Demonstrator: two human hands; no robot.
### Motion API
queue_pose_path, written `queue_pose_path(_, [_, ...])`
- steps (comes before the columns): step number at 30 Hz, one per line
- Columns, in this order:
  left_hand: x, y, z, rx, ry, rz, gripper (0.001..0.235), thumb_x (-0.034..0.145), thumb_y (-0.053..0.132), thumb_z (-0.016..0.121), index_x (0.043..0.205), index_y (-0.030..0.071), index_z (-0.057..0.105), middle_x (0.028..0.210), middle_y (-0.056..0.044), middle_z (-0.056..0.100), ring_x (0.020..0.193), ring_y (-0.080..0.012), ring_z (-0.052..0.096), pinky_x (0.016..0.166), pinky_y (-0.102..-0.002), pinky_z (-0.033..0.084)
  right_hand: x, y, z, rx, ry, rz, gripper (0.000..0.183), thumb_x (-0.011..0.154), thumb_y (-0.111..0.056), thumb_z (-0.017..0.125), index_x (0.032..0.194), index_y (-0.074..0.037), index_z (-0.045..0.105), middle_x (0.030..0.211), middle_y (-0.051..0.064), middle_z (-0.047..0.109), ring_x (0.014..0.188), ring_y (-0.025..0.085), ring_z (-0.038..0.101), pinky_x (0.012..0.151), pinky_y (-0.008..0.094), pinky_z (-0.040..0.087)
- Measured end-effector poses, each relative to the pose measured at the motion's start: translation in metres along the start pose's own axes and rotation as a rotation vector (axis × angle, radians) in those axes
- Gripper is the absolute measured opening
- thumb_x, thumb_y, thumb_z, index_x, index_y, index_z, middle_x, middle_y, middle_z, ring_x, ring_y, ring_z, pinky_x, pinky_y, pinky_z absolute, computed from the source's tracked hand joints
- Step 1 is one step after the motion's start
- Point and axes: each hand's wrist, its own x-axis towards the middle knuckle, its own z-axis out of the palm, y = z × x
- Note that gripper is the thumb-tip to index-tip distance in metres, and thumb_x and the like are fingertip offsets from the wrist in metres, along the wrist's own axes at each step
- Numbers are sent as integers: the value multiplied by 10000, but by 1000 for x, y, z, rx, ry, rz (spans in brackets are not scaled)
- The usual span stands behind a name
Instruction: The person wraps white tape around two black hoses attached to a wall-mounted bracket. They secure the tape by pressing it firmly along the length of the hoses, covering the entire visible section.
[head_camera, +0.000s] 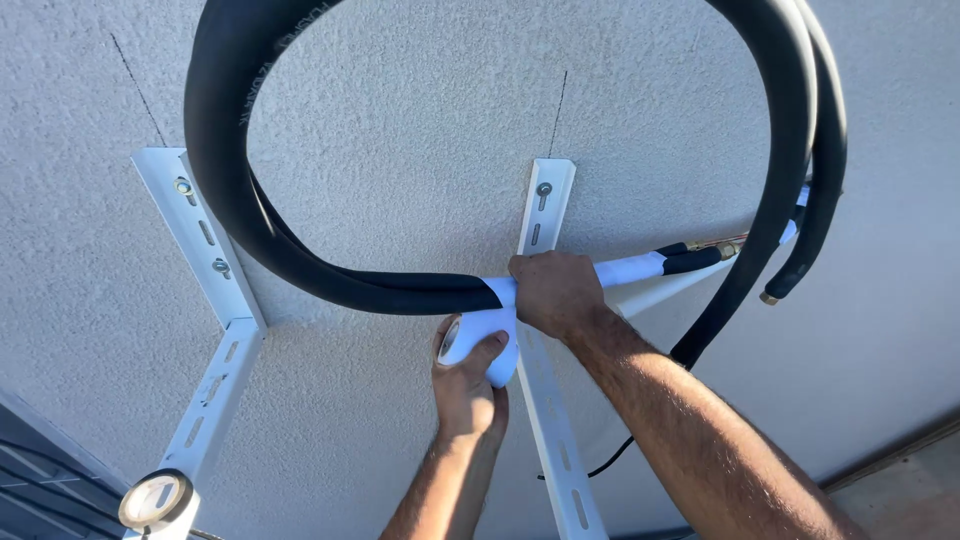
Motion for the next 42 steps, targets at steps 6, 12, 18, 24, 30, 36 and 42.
queue_pose_path(6, [-19, -4, 20, 6, 116, 41, 488, 800, -7, 756, 1233, 18, 532, 1089, -124, 657, 1021, -234, 650, 929, -407, 548, -6, 6, 17, 19, 99, -46, 142, 900, -207, 611, 979, -118, 688, 939, 128, 745, 901, 354, 737, 808, 530, 582])
queue_pose_path(12, [-17, 22, 69, -127, 175, 130, 457, 913, 207, 729, 1253, -11, 515, 1111, -125, 658, 1026, -210, 652, 900, -354, 572, -41, 2, -6, 347, 627, -563, 839, 669, -260, 862, 1385, -25, 492, 1262, 250, 625, 1158, 427, 612, 942, 542, 507])
queue_pose_path(18, [-6, 42, 66, -5, 97, 105, 449, 905, 208, 736, 1170, -75, 510, 1103, -177, 640, 1006, -237, 684, 916, -391, 605, -34, 20, 9, 508, 517, -629, 891, 727, -214, 911, 1467, -108, 426, 1405, 200, 587, 1332, 391, 572, 1109, 498, 499])
queue_pose_path(24, [25, 39, 12, 460, 213, 107, 515, 832, 303, 853, 1097, -59, 599, 995, -136, 691, 940, -201, 694, 785, -327, 616, -26, 6, -28, 571, 267, -457, 786, 801, -305, 917, 1441, -161, 484, 1374, 131, 665, 1264, 341, 681, 1048, 460, 564])
queue_pose_path(30, [40, 46, 13, 553, 165, 160, 441, 745, 277, 882, 1068, 81, 653, 956, -56, 722, 902, -160, 679, 716, -309, 522, -6, -4, -20, 738, 338, -431, 851, 793, -284, 878, 1463, -103, 387, 1348, 191, 623, 1265, 343, 628, 1016, 473, 520])
queue_pose_path(36, [43, 50, 0, 470, -149, 239, 403, 852, 28, 802, 1214, -37, 635, 1100, -77, 715, 1055, -156, 672, 941, -296, 567, 27, -11, -9, 878, 207, -285, 760, 919, -454, 680, 1491, -55, 379, 1281, 199, 656, 1193, 319, 660, 987, 461, 521])
queue_pose_path(42, [61, 54, -37, 614, -379, 144, 760, 810, -155, 704, 1441, 78, 351, 1309, -101, 537, 1185, -159, 614, 972, -349, 611, 41, -31, 4, 566, -31, 48, 875, 1013, -699, 231, 1103, 44, 683, 967, 240, 735, 980, 383, 716, 939, 495, 535])
